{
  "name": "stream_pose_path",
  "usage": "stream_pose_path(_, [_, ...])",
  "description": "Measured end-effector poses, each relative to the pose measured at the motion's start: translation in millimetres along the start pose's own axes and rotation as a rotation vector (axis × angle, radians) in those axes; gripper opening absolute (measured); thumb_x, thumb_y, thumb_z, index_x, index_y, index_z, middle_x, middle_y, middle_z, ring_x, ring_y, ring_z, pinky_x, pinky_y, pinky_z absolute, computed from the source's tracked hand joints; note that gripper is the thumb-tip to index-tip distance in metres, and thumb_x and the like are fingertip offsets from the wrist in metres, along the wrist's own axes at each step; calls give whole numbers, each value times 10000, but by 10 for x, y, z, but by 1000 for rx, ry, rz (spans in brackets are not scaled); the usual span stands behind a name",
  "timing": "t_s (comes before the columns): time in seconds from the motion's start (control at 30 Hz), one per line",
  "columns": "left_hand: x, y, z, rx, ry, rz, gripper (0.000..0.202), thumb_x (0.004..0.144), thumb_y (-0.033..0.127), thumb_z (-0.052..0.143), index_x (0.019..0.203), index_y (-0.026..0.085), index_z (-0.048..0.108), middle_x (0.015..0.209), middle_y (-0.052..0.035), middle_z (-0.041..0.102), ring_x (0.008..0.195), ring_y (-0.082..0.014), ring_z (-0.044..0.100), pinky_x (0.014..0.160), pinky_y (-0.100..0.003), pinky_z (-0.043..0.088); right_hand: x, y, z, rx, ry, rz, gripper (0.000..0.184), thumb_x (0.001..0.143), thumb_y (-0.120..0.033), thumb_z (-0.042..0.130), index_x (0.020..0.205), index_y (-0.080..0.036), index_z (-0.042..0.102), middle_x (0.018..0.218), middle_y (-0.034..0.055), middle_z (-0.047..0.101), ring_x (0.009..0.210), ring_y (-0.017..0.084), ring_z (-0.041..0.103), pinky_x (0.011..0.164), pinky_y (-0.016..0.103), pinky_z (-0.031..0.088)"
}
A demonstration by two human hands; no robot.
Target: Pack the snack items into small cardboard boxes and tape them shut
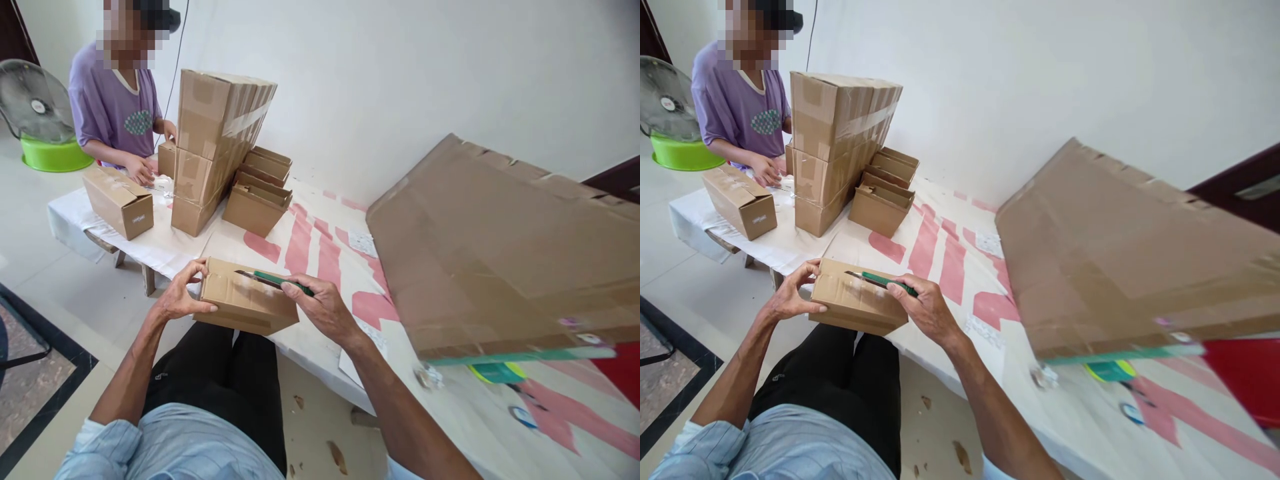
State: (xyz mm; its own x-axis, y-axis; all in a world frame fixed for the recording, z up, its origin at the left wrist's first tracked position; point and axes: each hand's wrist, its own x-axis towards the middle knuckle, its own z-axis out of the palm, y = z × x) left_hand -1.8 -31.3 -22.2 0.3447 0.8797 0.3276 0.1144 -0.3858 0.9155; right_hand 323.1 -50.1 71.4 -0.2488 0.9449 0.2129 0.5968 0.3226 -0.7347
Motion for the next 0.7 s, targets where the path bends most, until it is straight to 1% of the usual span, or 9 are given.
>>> stream_pose_path(0.07, [-7, -25, 5, 9, 3, 3, 632, 670, 417, 977, 1142, 256, 590, 1614, -162, 494, 1494, -398, 491, 1145, -552, 477, 32, -40, -25, -15, -11, -13, 436, 972, -605, 611, 938, -205, 780, 877, 57, 778, 834, 243, 707, 776, 345, 545])
stream_pose_path(0.13, [-17, -43, 10, 25, 8, 4, 680, 674, 439, 976, 1224, 268, 614, 1629, -162, 472, 1509, -406, 472, 1145, -558, 484, 76, -106, -48, -33, -31, -35, 415, 977, -579, 608, 926, -203, 776, 871, 56, 775, 818, 235, 703, 765, 338, 540])
stream_pose_path(0.2, [-28, -50, 13, 44, 11, 5, 746, 677, 458, 977, 1304, 282, 613, 1632, -163, 463, 1520, -410, 456, 1145, -564, 487, 129, -188, -66, -62, -61, -65, 393, 988, -549, 599, 915, -204, 772, 865, 55, 773, 804, 227, 697, 757, 333, 534])
stream_pose_path(0.3, [-35, -37, 13, 67, 8, 11, 799, 687, 470, 973, 1371, 295, 601, 1619, -162, 471, 1517, -408, 456, 1141, -569, 491, 216, -309, -82, -114, -104, -122, 380, 1003, -524, 587, 923, -206, 779, 852, 52, 772, 773, 217, 687, 733, 329, 523])
stream_pose_path(0.4, [-34, -12, 9, 78, 4, 8, 812, 693, 471, 971, 1396, 305, 599, 1610, -156, 478, 1509, -408, 466, 1133, -568, 498, 298, -398, -78, -164, -145, -174, 371, 1010, -508, 584, 934, -210, 791, 848, 54, 774, 757, 213, 682, 717, 331, 516])
stream_pose_path(0.53, [-35, 3, 8, 79, -2, 5, 808, 692, 468, 968, 1394, 311, 601, 1592, -147, 491, 1493, -404, 478, 1129, -565, 500, 378, -459, -50, -215, -202, -225, 330, 1028, -452, 580, 933, -214, 788, 872, 59, 785, 782, 216, 691, 740, 340, 517])
stream_pose_path(0.7, [-30, 4, 12, 78, -8, 10, 815, 694, 481, 966, 1397, 305, 593, 1594, -150, 478, 1478, -403, 485, 1119, -564, 506, 429, -501, -34, -249, -220, -251, 315, 1035, -415, 579, 918, -216, 793, 874, 55, 782, 783, 205, 689, 735, 327, 504])
